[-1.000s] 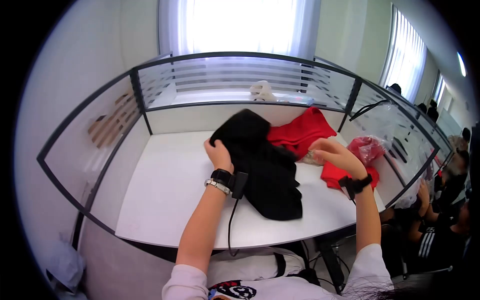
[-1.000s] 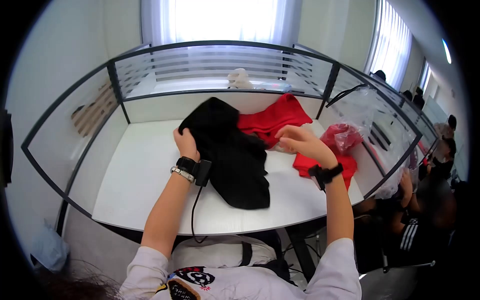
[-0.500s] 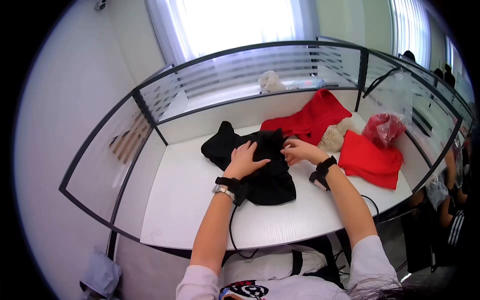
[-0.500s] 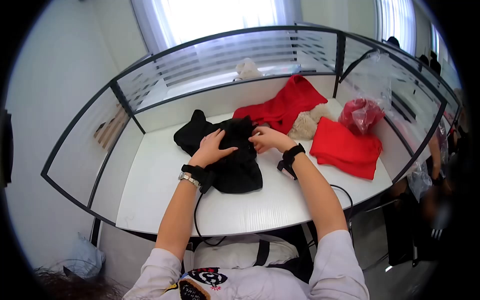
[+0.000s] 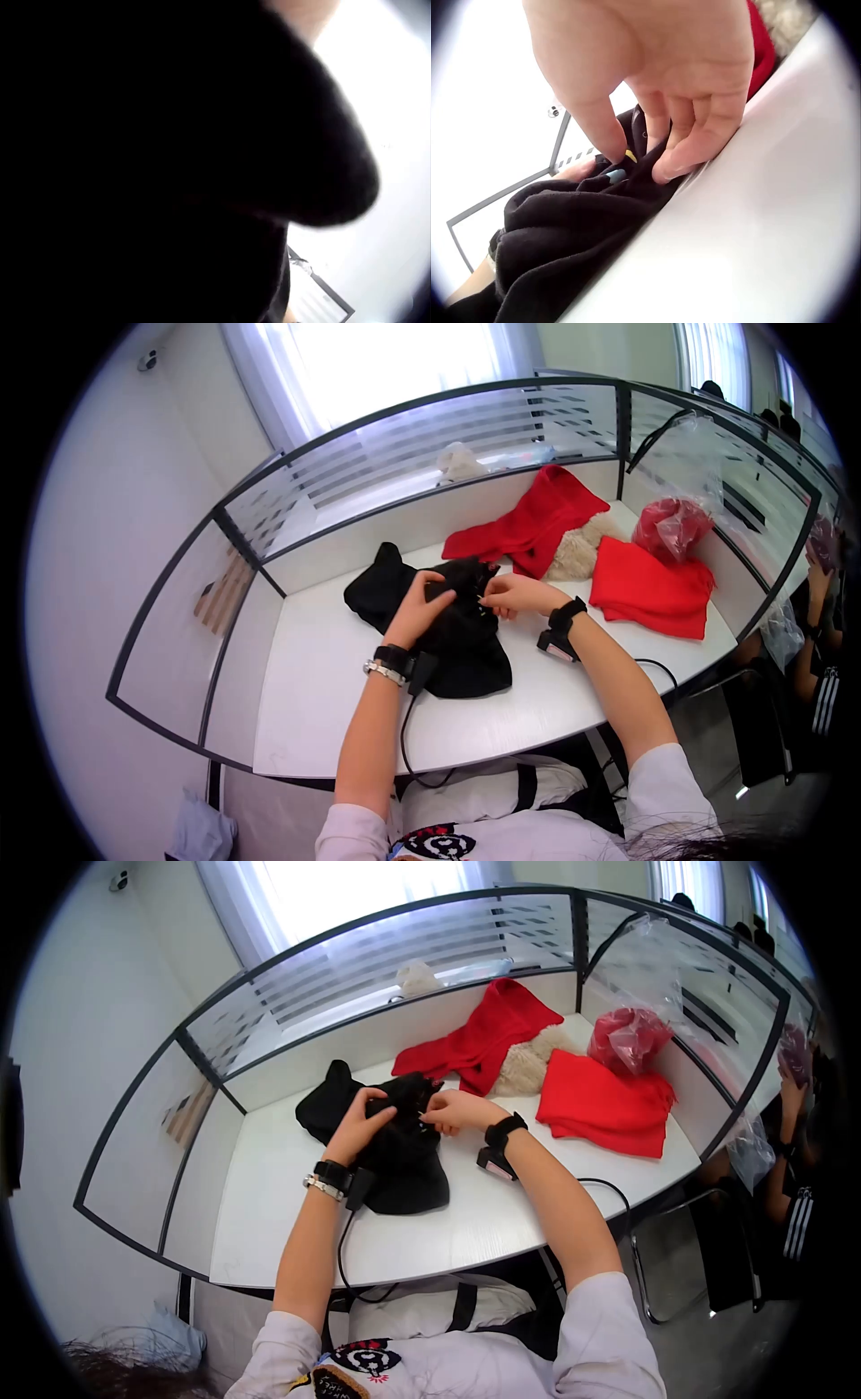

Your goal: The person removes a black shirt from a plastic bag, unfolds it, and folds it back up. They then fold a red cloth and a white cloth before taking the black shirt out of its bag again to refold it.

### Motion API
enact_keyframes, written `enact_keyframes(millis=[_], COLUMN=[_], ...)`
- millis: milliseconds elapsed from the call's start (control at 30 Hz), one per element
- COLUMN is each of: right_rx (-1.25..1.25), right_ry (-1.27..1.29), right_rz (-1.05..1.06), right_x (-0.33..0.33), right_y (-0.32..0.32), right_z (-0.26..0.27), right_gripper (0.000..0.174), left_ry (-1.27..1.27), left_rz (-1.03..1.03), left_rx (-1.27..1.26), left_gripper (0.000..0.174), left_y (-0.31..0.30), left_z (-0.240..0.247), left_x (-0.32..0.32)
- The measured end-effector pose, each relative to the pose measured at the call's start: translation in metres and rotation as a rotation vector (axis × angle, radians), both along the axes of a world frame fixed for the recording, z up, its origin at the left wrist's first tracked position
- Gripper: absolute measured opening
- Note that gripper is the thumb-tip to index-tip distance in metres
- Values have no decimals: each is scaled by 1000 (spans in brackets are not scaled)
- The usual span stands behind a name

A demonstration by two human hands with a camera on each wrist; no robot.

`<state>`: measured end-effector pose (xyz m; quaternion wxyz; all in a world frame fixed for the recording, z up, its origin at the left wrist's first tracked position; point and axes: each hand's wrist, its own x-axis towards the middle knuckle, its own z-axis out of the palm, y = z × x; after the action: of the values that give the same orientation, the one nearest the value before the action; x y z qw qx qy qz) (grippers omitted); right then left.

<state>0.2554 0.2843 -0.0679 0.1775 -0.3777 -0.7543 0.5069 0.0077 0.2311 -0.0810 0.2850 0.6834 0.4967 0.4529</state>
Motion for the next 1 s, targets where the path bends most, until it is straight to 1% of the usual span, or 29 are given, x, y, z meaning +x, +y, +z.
enact_keyframes(millis=[33, 100, 200, 267, 300, 467, 567, 600, 667, 733, 800, 833, 900, 933, 1000], right_rx=[30, 99, 117, 116, 125, 160, 173, 240, 326, 326, 321, 333, 317, 319, 524], right_ry=[18, -46, -80, -124, -98, -78, -99, -135, -234, -275, -267, -271, -237, -242, -87], right_rz=[24, 33, 48, 42, 51, 98, 102, 114, 111, 106, 95, 94, 84, 79, -41], right_x=[0, 0, -2, -2, -2, -1, 0, 0, 0, -2, -2, -2, -3, -3, -2], right_y=[-1, -8, -13, -11, -11, -6, -6, -7, -10, -11, -13, -12, -10, -8, -5], right_z=[-3, 2, 6, 7, 5, 0, -1, -2, 0, 1, 1, 0, -1, -3, -7], right_gripper=[32, 31, 27, 23, 19, 12, 14, 19, 30, 32, 33, 33, 31, 31, 28], left_ry=[-83, -207, -276, -210, -206, -219, -149, -147, -93, -160, -242, -242, -424, -549, -852], left_rz=[-10, -42, -86, -90, -74, -69, -101, -105, -194, -239, -209, -216, -238, -308, -273], left_rx=[-74, -173, -233, -276, -257, -260, -388, -384, -391, -382, -334, -326, -340, -342, -377], left_gripper=[42, 48, 37, 31, 26, 20, 16, 16, 17, 23, 24, 24, 27, 32, 39], left_y=[-2, -6, -7, -7, -9, -13, -11, -12, -13, -12, -12, -11, -10, 0, 0], left_z=[3, 7, 11, 15, 14, 18, 21, 22, 23, 22, 17, 17, 15, 4, 5], left_x=[1, 0, -2, -4, -3, -4, -9, -9, -9, -13, -17, -18, -24, -36, -38])
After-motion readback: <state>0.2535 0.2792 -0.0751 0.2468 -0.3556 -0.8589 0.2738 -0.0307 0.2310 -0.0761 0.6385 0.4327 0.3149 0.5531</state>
